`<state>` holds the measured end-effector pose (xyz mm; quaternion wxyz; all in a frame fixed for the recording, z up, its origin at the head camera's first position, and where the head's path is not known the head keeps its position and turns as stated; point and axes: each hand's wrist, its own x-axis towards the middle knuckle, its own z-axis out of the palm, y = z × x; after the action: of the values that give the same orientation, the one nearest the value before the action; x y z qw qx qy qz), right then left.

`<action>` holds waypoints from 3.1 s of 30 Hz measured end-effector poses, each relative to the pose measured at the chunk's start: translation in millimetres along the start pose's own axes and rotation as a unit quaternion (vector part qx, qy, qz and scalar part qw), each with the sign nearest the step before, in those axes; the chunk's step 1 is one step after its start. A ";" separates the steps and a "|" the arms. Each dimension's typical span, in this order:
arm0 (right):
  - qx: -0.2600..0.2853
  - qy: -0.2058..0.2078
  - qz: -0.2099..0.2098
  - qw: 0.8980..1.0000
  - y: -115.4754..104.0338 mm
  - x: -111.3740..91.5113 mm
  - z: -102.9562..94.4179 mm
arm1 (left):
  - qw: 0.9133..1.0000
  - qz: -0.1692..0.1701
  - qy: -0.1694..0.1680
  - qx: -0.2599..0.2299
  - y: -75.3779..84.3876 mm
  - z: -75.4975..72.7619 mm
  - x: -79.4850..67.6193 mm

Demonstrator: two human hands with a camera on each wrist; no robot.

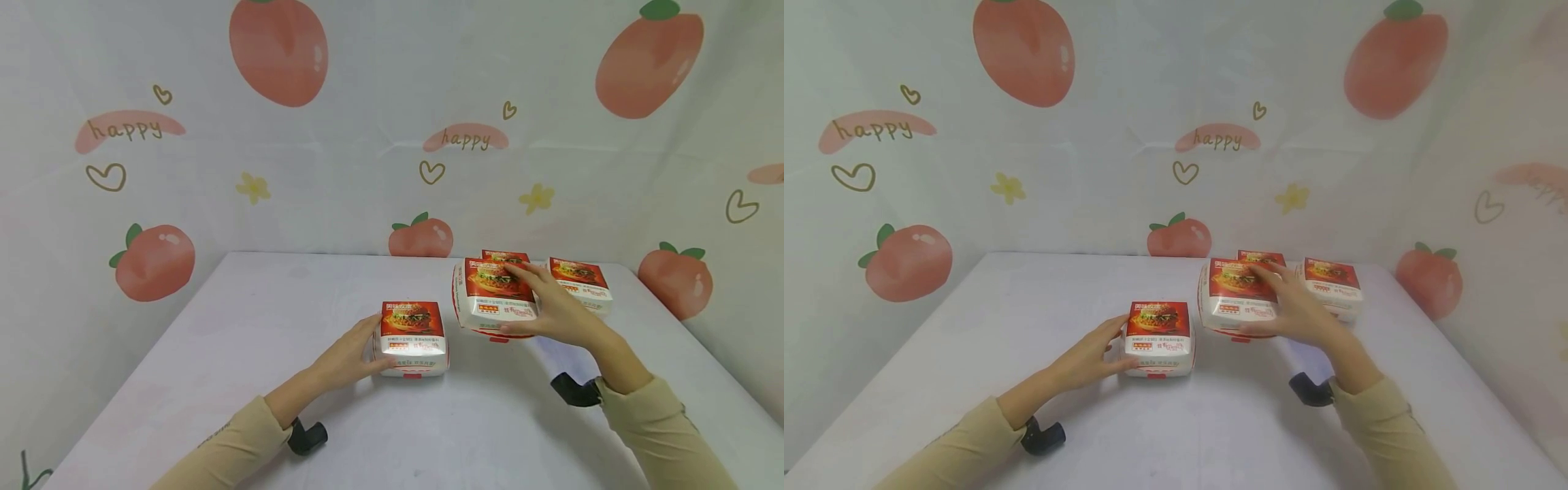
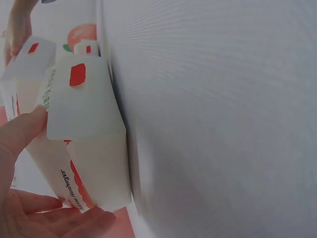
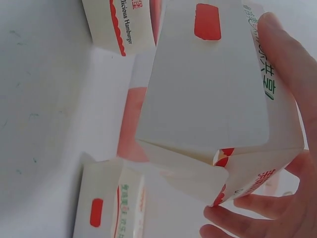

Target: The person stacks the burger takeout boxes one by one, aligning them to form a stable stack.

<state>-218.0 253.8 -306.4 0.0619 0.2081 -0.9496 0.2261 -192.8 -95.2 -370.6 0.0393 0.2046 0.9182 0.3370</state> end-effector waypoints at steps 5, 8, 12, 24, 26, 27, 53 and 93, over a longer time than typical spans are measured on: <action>-0.007 0.004 -0.007 1.000 -3.3 3.1 2.3 | 1.000 0.000 -0.001 0.002 0.4 -0.6 -0.4; -0.005 0.003 -0.008 1.000 -6.7 4.8 3.1 | 1.000 0.000 -0.001 0.000 0.5 -0.7 -0.4; -0.005 0.004 -0.014 1.000 -11.7 7.4 4.7 | 1.000 -0.001 -0.001 -0.003 0.8 -1.0 -0.4; 0.006 -0.013 -0.019 1.000 -25.1 14.4 14.3 | 1.000 0.002 -0.001 -0.001 -1.2 0.4 -0.8; 0.004 -0.016 -0.019 1.000 -28.3 15.7 15.4 | 1.000 0.001 -0.001 -0.001 -1.2 0.6 -0.5; 0.006 -0.017 -0.019 1.000 -30.0 16.4 16.0 | 1.000 -0.001 0.000 -0.003 -0.9 0.6 -0.5; 0.011 -0.045 -0.015 0.999 -60.8 22.5 31.3 | 1.000 -0.015 0.002 -0.019 -0.2 2.3 0.3; 0.011 -0.059 -0.006 0.998 -89.2 34.9 47.6 | 0.999 -0.024 0.010 -0.033 -3.4 2.4 0.5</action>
<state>-212.9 147.0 -305.4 0.0053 0.2270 -0.9479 0.2233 -194.0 -95.9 -374.6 0.0450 0.1773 0.9116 0.3682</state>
